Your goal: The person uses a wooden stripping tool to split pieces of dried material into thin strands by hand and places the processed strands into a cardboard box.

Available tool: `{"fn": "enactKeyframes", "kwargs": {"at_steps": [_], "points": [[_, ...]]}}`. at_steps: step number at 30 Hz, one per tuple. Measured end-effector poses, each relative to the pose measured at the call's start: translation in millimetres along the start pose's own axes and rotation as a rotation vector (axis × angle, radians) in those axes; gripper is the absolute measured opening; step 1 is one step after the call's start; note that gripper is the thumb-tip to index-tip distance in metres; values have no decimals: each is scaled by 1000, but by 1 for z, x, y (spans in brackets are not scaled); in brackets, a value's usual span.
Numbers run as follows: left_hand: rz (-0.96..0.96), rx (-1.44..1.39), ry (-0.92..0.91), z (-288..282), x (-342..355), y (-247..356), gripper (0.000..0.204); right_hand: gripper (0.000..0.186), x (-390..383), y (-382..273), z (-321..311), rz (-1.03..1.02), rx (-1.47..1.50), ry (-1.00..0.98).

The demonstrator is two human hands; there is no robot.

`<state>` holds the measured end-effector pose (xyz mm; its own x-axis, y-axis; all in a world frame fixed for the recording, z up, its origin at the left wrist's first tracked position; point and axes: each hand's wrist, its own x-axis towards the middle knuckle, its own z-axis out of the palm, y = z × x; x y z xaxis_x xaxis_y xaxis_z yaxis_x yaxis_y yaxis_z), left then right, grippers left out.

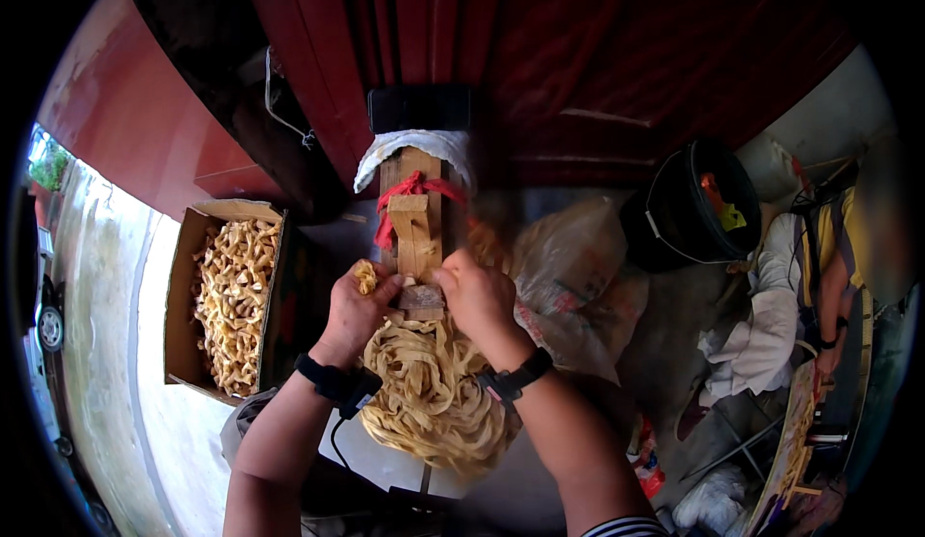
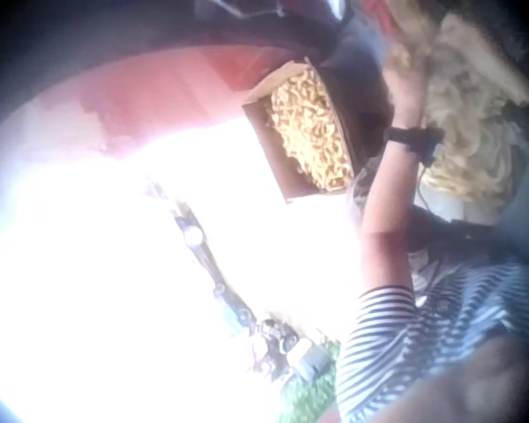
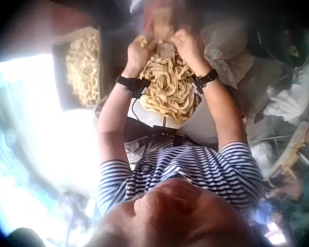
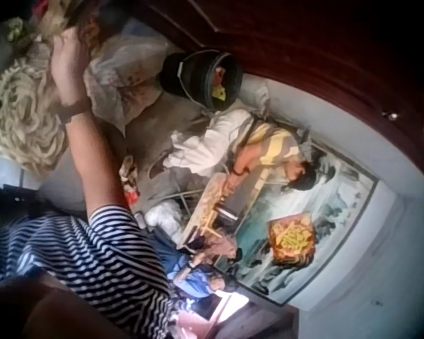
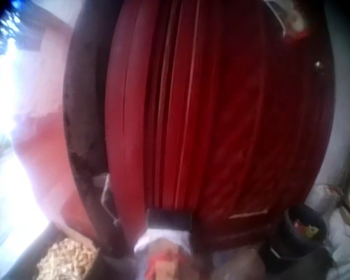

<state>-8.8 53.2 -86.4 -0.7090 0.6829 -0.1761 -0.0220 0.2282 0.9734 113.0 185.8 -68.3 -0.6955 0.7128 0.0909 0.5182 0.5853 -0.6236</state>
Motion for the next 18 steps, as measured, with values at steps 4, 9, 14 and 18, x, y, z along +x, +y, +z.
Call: {"fn": "enactKeyframes", "kwargs": {"at_steps": [4,9,14,18], "points": [[-207,-66,68,-9,-3,22,22,19,-1,5,-8,55,133,80],[224,-9,-5,-6,-26,50,21,15,-29,-33,-20,-316,347,143],[-425,-521,-173,-14,-74,51,15,14,-39,-52,-44,-739,540,-33],[-195,-386,-791,3,-96,50,10,14,-41,-41,-60,-795,614,-88]]}}
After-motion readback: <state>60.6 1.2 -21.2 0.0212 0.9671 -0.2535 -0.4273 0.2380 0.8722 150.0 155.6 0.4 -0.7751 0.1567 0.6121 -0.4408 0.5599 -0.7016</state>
